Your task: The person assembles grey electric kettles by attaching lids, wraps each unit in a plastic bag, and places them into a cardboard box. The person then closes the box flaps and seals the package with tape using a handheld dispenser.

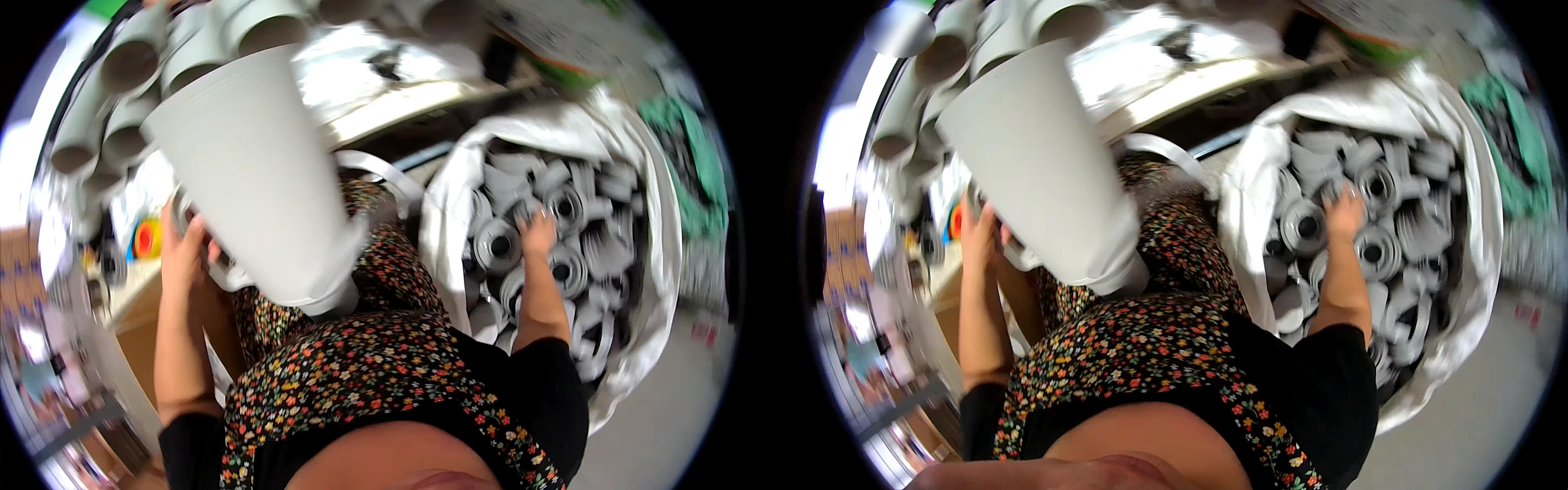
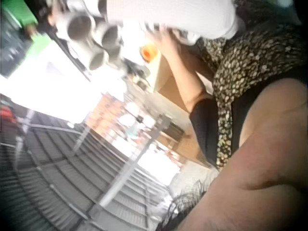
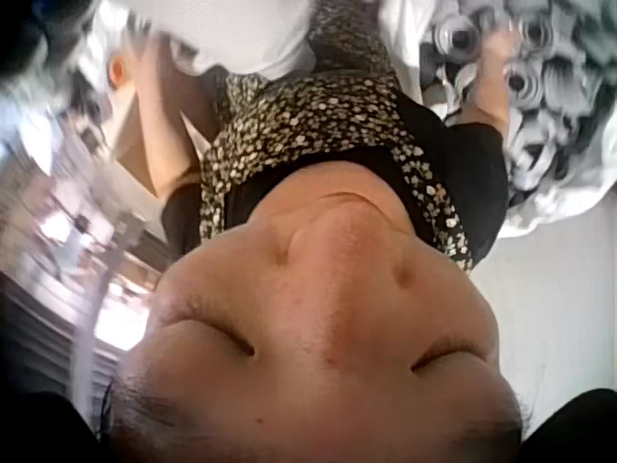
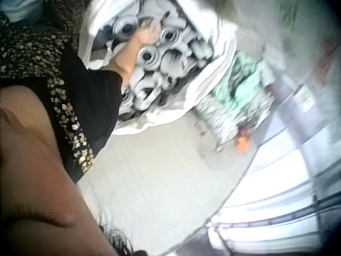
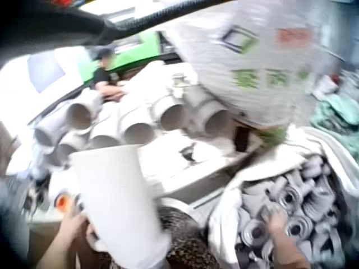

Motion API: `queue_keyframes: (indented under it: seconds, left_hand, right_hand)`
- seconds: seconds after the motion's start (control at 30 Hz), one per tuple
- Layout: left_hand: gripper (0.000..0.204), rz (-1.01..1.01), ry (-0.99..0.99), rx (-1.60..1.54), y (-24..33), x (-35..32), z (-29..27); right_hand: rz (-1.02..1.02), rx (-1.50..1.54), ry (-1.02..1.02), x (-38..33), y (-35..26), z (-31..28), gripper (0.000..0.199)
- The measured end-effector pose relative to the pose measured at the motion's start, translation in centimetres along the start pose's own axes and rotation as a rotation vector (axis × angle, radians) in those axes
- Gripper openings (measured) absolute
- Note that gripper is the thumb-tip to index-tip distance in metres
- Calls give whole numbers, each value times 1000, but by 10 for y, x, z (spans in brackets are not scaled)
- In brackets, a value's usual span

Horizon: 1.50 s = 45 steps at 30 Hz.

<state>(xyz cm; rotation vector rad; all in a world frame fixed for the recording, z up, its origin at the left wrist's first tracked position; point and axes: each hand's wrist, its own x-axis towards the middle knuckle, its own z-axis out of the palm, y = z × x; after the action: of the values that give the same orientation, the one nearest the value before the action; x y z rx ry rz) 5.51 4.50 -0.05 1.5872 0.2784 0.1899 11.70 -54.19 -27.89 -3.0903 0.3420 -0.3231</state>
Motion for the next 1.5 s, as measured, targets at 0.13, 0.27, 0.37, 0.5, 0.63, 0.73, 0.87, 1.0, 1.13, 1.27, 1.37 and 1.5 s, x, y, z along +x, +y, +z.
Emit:
queue_keyframes:
  seconds: [0.13,0.27,0.37,0.5,0.63,0.73,0.87,1.0,1.13,1.27,1.37,1.5]
  left_hand:
    - [51,-133,-271,278,46,-5,21]
    - [50,-91,-478,476,28,-33,35]
    - [49,270,-458,716,17,-35,51]
    - [46,375,-462,725,11,-36,61]
    - [45,264,-347,694,6,-34,68]
    - [46,230,-376,611,6,-27,59]
    - [48,-174,-492,444,27,-10,43]
    - [37,397,-291,664,7,-26,48]
    - [36,89,-467,456,17,-39,39]
    - [30,-224,-694,86,15,15,-8]
    - [26,-259,-470,256,23,-9,9]
    - [49,81,-640,237,1,-89,50]
  right_hand:
    - [9,-37,-249,0,54,30,53]
    - [147,390,-210,25,-73,-132,53]
    - [-165,949,51,17,-114,-184,55]
    - [-733,1069,105,14,-205,-262,56]
    - [-915,1059,123,24,-220,-275,58]
    - [-976,1091,125,28,-228,-278,59]
    - [-1087,1060,107,31,-238,-295,57]
    - [-1013,1052,71,28,-243,-293,57]
    - [-1211,1160,82,41,-248,-295,56]
    - [-1490,1180,148,44,-272,-322,59]
    - [-1438,1090,97,51,-273,-322,55]
    - [-974,934,-207,45,-294,-328,51]
